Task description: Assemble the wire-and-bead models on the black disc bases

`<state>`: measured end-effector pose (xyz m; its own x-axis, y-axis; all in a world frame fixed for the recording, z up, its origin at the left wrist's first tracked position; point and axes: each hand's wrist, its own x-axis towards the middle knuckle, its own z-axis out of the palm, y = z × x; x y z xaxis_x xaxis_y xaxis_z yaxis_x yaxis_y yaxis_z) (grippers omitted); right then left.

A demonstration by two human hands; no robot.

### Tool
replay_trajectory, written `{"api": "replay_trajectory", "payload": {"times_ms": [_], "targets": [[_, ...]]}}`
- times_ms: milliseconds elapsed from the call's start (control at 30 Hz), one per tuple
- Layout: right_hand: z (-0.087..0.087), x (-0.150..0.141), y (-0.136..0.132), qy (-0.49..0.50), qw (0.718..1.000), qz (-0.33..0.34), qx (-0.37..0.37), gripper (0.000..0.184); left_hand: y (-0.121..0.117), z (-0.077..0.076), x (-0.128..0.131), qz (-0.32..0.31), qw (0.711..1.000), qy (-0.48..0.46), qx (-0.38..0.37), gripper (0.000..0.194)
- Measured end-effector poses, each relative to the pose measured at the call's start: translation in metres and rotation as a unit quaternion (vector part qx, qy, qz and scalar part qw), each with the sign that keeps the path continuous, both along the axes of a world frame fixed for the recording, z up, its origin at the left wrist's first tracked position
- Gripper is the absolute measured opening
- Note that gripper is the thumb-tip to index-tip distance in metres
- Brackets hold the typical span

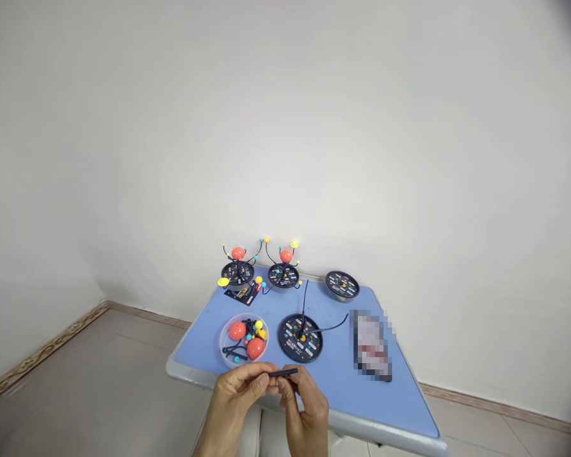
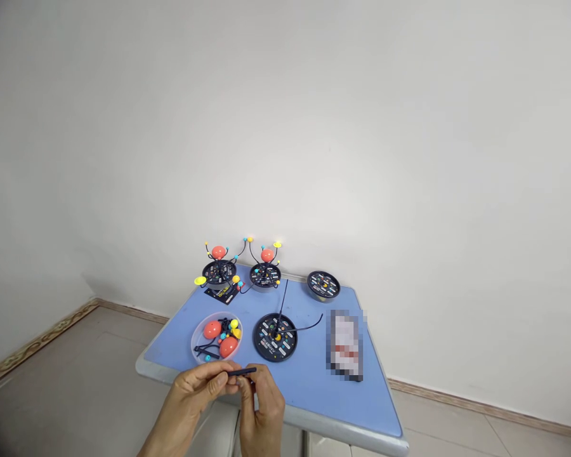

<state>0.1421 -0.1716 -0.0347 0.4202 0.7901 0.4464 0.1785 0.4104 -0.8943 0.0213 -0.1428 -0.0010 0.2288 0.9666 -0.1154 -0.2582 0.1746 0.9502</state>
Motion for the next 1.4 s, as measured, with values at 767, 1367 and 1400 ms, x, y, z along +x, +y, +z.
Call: {"api": "replay_trajectory", "payload": {"times_ms": [767, 1367, 1400], "targets": [[0.021, 0.018, -0.015, 0.101, 0.992, 0.049, -0.063, 0.034, -0.008, -0.002, -0.023, 0.114, 0.946, 0.165, 0.256, 0.019], [0.025, 0.024, -0.017, -0.071, 0.997, -0.008, 0.010, 0.021, -0.006, 0.000, -0.025, 0.118, 0.914, 0.215, 0.322, 0.014], [0.025, 0.024, -0.017, -0.065, 0.998, -0.013, 0.013, 0.020, -0.006, 0.000, -0.024, 0.118, 0.912, 0.213, 0.329, 0.013]]}}
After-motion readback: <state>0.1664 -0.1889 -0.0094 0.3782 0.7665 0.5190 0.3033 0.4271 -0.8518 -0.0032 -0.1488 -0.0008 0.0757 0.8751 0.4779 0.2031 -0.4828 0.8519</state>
